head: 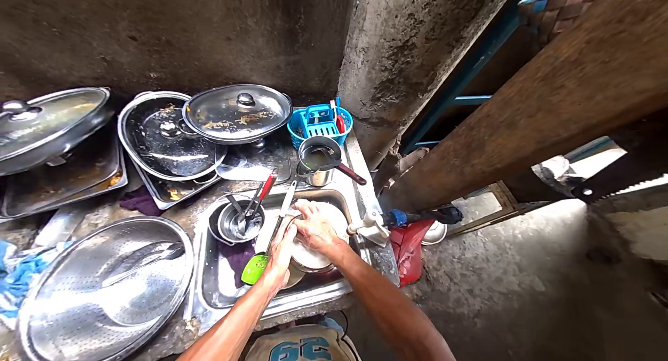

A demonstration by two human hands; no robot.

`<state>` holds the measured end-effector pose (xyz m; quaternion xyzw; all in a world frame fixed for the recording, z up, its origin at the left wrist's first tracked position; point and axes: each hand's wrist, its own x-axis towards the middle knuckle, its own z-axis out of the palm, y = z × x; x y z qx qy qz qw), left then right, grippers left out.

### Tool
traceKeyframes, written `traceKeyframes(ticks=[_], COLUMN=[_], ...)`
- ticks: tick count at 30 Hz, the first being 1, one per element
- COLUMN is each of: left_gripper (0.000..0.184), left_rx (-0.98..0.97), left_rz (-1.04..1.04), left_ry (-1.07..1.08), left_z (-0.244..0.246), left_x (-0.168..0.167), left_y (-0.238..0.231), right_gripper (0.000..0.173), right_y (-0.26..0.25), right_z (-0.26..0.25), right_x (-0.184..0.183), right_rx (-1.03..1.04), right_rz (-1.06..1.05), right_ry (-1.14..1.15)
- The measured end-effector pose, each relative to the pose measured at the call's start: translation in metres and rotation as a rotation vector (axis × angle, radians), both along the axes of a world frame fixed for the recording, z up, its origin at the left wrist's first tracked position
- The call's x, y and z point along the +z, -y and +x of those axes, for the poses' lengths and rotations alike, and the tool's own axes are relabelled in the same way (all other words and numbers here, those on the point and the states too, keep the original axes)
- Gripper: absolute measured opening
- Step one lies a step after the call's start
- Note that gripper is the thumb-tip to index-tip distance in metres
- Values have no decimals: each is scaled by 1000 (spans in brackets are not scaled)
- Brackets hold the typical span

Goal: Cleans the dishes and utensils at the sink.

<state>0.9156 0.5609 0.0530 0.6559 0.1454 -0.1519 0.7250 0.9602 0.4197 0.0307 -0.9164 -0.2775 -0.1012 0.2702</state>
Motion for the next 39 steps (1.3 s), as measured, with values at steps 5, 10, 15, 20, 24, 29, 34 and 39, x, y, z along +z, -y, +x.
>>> traceKeyframes(ticks=[5, 10, 15, 20, 24, 29, 34, 39], left_gripper=[51, 51, 47, 48, 48, 46, 44, 46], left_rx=[0, -51, -74, -157, -195, -179, -79, -51], left_rz=[168, 406, 537, 622, 629, 632, 607, 547], left_ry=[56, 284, 549, 545, 480, 524, 556, 444], left_z=[10, 25, 31, 28, 20, 25, 30, 21], left_x=[6, 9, 18, 14, 22, 23, 13, 10], left_y=[-4, -11, -12, -15, -12, -14, -13, -12], right_gripper=[19, 30, 26, 25, 17, 21, 22, 28], right_y=[8, 10, 4, 7, 22, 13, -8, 20], right_z=[-1, -6, -30, -33, -19, -42, -63, -39], right_x=[-4, 10, 2, 10, -6, -22, -23, 2], right_rx=[-318, -451, -509, -438, -371, -461, -482, -454], right_rz=[-121, -141, 178, -10, 15, 170, 460, -5], right_ry=[-160, -576, -853, -736, -73, -242, -811, -538])
